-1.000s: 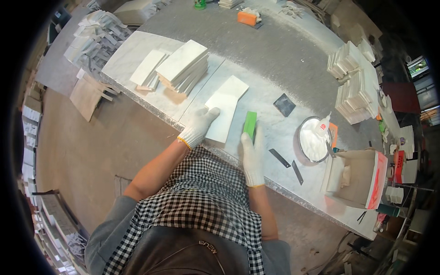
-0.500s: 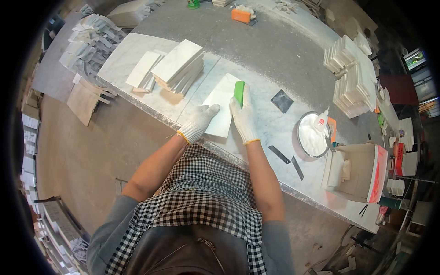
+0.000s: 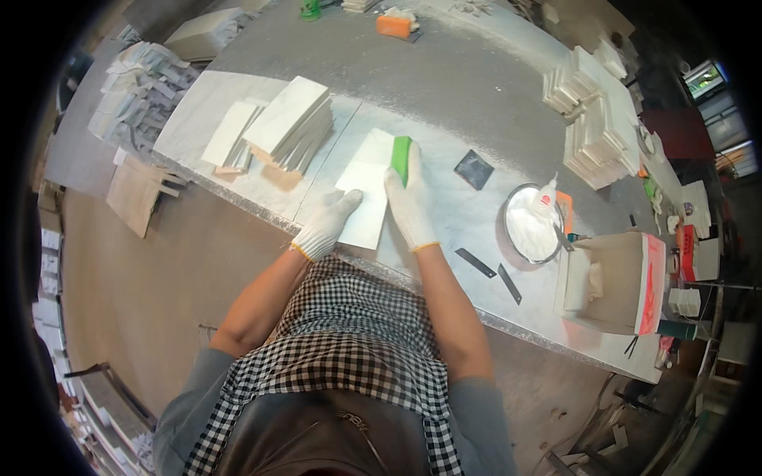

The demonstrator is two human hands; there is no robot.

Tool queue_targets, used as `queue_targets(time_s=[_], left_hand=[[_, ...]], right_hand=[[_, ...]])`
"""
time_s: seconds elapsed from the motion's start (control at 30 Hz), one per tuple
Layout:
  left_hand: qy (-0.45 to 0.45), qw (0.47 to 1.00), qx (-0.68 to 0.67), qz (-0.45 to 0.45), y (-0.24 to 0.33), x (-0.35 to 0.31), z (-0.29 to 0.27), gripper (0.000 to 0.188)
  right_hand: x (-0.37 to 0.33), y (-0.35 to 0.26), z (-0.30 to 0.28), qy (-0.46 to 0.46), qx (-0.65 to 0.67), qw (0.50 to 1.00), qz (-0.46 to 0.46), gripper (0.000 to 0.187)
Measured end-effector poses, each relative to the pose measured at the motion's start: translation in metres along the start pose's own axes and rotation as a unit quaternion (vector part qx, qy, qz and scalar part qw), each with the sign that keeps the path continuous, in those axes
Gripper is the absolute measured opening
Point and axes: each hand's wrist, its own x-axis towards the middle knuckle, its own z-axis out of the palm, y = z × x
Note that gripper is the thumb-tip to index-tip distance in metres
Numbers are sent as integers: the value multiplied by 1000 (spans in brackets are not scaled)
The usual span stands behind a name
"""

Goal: The person repeatedly picks up white rectangular tiles from a table, wipes them with a green sponge, and stacks them. The person also moves stacks of tiles to a nearby rack and returns to continue stacking on the table.

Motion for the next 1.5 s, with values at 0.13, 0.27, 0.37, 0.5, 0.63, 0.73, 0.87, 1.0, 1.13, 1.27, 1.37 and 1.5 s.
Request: queue_targets(time_s=[0.13,0.27,0.37,0.5,0.63,0.73,0.87,1.0,1.13,1.27,1.37,1.5], left_hand=[[38,999,0,26,-2,9,-2,54],[57,997,15,48,49,3,-9,56],[48,991,93,80,39,-1,0,54],[37,992,-3,124,34,-3,18,53],[76,995,7,67,48,33,-5,50],[87,995,6,48,51,45,-11,48],[38,983,172,52,81,-9,22,50],[38,986,148,64,94,-29,32,53],[93,992,68,54,62,21,3,52],[69,991,99,54,77,-2,13,48],[11,993,102,56,49,-11,23,44],[6,994,73,86,35,-6,22,45]], right_hand=[[-37,-3,14,-8,29,999,-30,71],[-84,-20,15,-29,-29,999,-32,71],[-27,-19,12,14,7,1000,18,70],[16,-12,-10,21,27,999,-3,69],[-47,-24,5,-2,38,997,-67,70],[-69,-26,7,-29,52,998,-27,72],[-8,-11,-12,14,118,993,-14,70],[-1,-21,-26,14,124,991,42,70],[-76,-21,5,8,16,998,-60,70],[-65,-15,2,12,76,997,13,69],[-11,-8,-19,65,104,992,-7,69],[-17,-8,-16,93,47,994,-42,69]])
